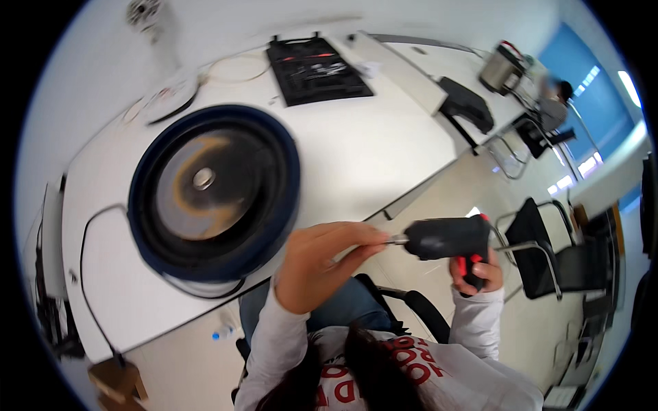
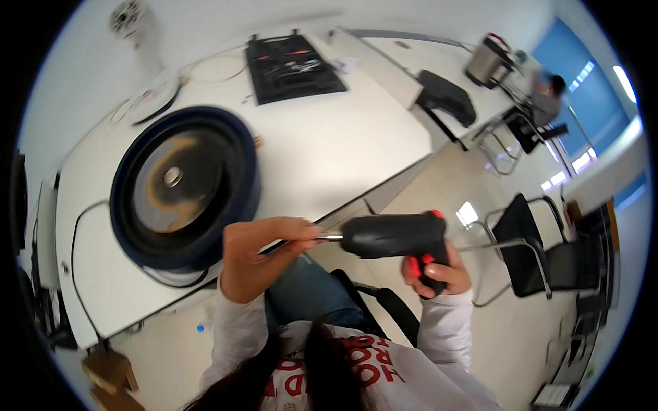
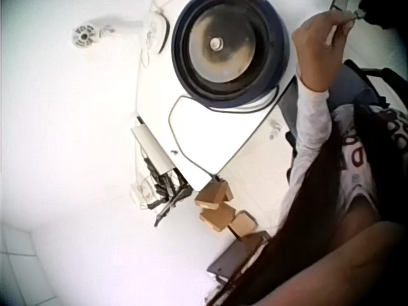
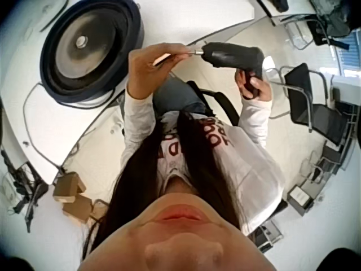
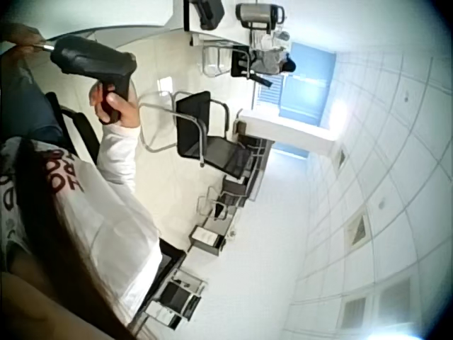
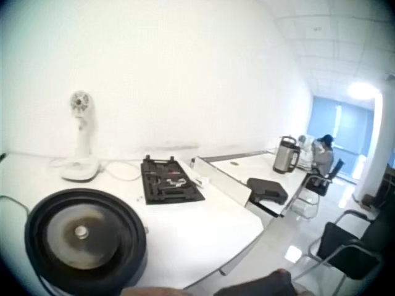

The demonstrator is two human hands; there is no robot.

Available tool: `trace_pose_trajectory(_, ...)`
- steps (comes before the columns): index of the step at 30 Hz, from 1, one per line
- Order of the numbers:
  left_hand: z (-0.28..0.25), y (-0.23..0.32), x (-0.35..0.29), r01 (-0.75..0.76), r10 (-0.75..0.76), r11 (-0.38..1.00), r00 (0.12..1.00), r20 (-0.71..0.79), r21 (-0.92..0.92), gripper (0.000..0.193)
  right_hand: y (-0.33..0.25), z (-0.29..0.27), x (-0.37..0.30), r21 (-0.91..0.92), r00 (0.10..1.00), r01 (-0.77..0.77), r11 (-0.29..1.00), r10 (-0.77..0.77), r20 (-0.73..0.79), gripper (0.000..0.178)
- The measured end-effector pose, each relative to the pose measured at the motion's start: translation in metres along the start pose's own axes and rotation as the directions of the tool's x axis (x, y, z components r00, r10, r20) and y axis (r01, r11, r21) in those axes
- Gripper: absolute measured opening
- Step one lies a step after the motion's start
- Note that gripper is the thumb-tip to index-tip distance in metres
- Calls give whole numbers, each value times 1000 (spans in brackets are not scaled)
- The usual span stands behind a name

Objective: The person uses a cordless electric screwdriver to fasten screws into the base of a blue electric hot plate and then into the motor housing of a white desk fan. The person handles screws and positions the appliances on the table while working.

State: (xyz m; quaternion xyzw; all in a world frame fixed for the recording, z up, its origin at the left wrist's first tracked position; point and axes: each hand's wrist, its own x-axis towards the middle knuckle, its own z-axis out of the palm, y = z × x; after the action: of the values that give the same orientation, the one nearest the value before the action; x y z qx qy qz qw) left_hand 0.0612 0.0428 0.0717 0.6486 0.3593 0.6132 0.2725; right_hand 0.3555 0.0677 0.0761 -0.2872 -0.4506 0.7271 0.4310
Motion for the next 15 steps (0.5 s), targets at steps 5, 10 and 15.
trace_pose_trajectory(5,-1,-9,-6,39,-40,999,999,21,19,16,13,5,9,-46,996,85,995,-85,6,59)
trace_pose_trajectory(10,-9,-5,-31,145,-66,936,968,-243,322,36,46,-5,26,172,993,-28,985,7,120,62)
trace_pose_trajectory(15,-41,26,-80,194,57,763,930,-364,616,42,12,11,60,-14,979,3,1000,0,203,66)
